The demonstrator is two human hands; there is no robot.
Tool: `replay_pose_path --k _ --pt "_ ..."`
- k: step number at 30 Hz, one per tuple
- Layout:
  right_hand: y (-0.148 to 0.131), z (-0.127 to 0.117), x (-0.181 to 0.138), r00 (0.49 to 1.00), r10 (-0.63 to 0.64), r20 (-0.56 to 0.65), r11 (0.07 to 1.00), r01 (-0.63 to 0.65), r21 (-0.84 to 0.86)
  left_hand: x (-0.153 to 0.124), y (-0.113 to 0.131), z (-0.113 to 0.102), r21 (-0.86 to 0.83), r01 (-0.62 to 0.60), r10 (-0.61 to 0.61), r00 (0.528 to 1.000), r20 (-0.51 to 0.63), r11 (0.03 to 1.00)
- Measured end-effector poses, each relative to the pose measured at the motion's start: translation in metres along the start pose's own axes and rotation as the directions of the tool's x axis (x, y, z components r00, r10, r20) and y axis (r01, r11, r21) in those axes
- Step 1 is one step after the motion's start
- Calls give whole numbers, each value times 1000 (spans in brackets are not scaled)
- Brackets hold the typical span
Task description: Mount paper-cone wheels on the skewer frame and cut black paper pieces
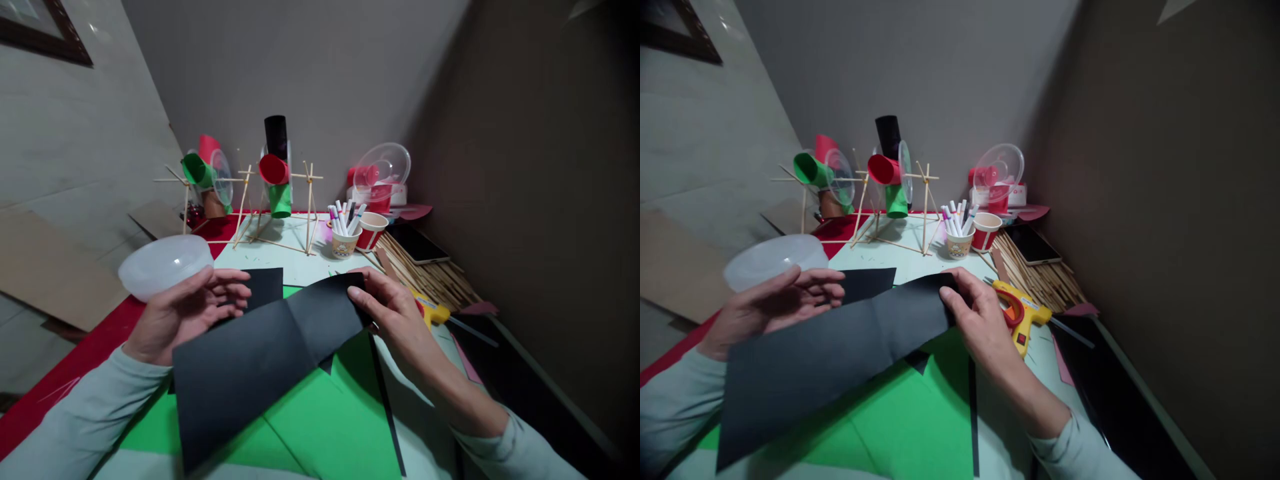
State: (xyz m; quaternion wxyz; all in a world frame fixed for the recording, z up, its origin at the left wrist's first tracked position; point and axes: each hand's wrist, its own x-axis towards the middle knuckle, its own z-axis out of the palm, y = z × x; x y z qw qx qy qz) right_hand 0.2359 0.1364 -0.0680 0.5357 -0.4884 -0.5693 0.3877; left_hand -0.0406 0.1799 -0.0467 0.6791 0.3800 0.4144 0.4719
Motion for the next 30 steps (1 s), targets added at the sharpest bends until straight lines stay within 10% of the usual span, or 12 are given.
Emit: replay_pose_path --k 5,10,17,21,30 --pt "4 5 -3 979 -47 198 994 67 -92 -6 -21 10 176 215 -262 914 310 961" --pt "7 12 -8 989 -53 138 987 73 -144 -16 -34 23 497 257 -442 845 301 829" --pt "-1 30 -17 971 216 100 943 -234 236 -22 -45 34 587 -26 -114 973 200 809" --pt "2 42 -29 924 233 303 938 -296 181 -25 -53 38 706 -245 104 966 237 664" --pt "0 51 -34 945 229 232 896 -298 329 -29 -60 42 804 -359 311 923 228 474"
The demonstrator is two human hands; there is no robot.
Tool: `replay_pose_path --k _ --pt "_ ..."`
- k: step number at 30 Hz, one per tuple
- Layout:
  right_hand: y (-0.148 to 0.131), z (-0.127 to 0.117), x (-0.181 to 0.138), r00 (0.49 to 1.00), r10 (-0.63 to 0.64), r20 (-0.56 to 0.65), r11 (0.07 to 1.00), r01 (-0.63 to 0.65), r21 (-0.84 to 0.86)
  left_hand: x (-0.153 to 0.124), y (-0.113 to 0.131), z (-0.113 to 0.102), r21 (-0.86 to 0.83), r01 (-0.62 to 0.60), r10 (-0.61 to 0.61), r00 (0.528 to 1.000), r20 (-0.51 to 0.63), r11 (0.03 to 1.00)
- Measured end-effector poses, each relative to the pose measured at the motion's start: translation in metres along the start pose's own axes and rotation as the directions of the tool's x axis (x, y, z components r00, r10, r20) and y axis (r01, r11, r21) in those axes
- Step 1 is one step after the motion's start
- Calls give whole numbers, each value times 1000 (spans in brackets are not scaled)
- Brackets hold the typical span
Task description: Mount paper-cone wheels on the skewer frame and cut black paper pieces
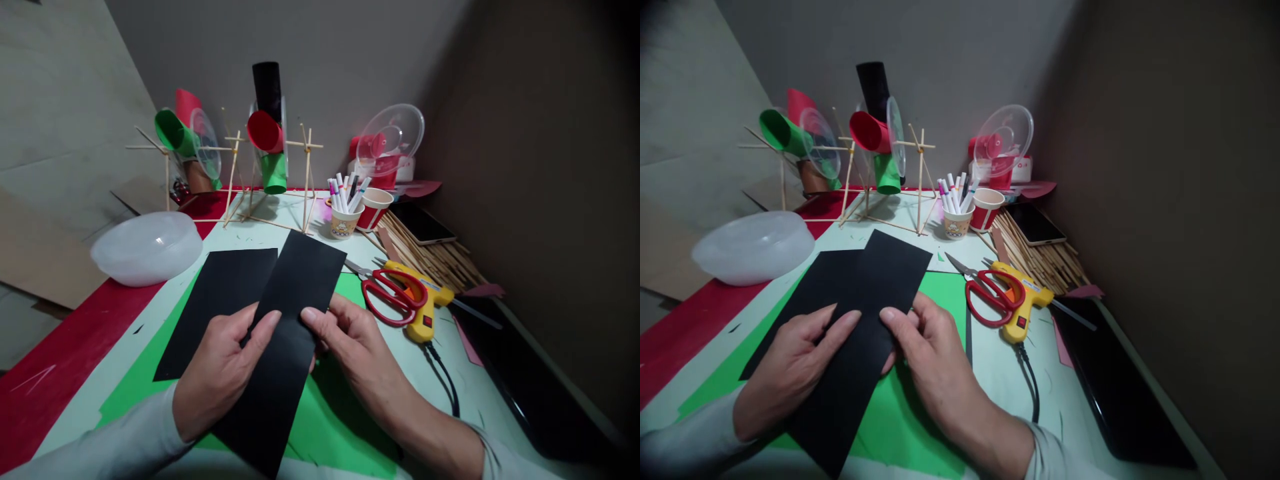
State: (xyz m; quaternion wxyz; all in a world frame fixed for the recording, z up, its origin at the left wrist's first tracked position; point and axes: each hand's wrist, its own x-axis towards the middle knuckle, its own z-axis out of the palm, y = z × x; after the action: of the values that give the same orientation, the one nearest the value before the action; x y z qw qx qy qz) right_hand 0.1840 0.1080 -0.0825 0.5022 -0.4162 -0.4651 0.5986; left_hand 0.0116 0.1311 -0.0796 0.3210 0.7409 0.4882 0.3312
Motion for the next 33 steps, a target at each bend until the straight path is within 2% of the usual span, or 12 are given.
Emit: replay_pose_path --k 3,5,9,12,15,16,17,19,21,23,26,33 --pt "-1 0 1 989 68 132 998 -69 0 0 -2 1 -114 103 -110 992 -55 988" --pt "1 -2 2 977 92 191 996 -89 -28 1 -4 0 -233 194 -206 978 -29 953" --pt "8 -8 5 976 86 199 996 -79 -40 3 -6 -6 -426 419 -356 908 222 802" --pt "7 -12 6 952 152 265 988 -140 -65 5 -5 -8 -434 534 -349 829 437 726" --pt "-6 -19 7 954 123 273 969 -56 -242 6 0 -8 -516 540 -325 831 451 665" --pt "-12 -24 8 971 62 233 918 36 -396 7 1 -8 -576 530 -344 846 407 622" --pt "-19 -30 9 984 -18 179 798 122 -590 8 2 -8 -642 515 -375 857 355 568" --pt "-31 -45 13 980 -176 91 322 145 -936 12 2 -10 -751 459 -448 860 243 475" --pt "-38 -62 16 974 -219 56 -146 24 -989 18 0 -14 -797 411 -493 854 167 442" --pt "-37 -79 19 978 -202 49 -398 -36 -917 23 -2 -19 -815 357 -506 858 93 457" --pt "-27 -96 20 977 -208 51 -537 -71 -841 28 -5 -25 -831 269 -508 861 -19 487" --pt "-13 -109 17 971 -211 109 -543 -24 -840 33 -7 -34 -854 81 -513 827 -231 514"
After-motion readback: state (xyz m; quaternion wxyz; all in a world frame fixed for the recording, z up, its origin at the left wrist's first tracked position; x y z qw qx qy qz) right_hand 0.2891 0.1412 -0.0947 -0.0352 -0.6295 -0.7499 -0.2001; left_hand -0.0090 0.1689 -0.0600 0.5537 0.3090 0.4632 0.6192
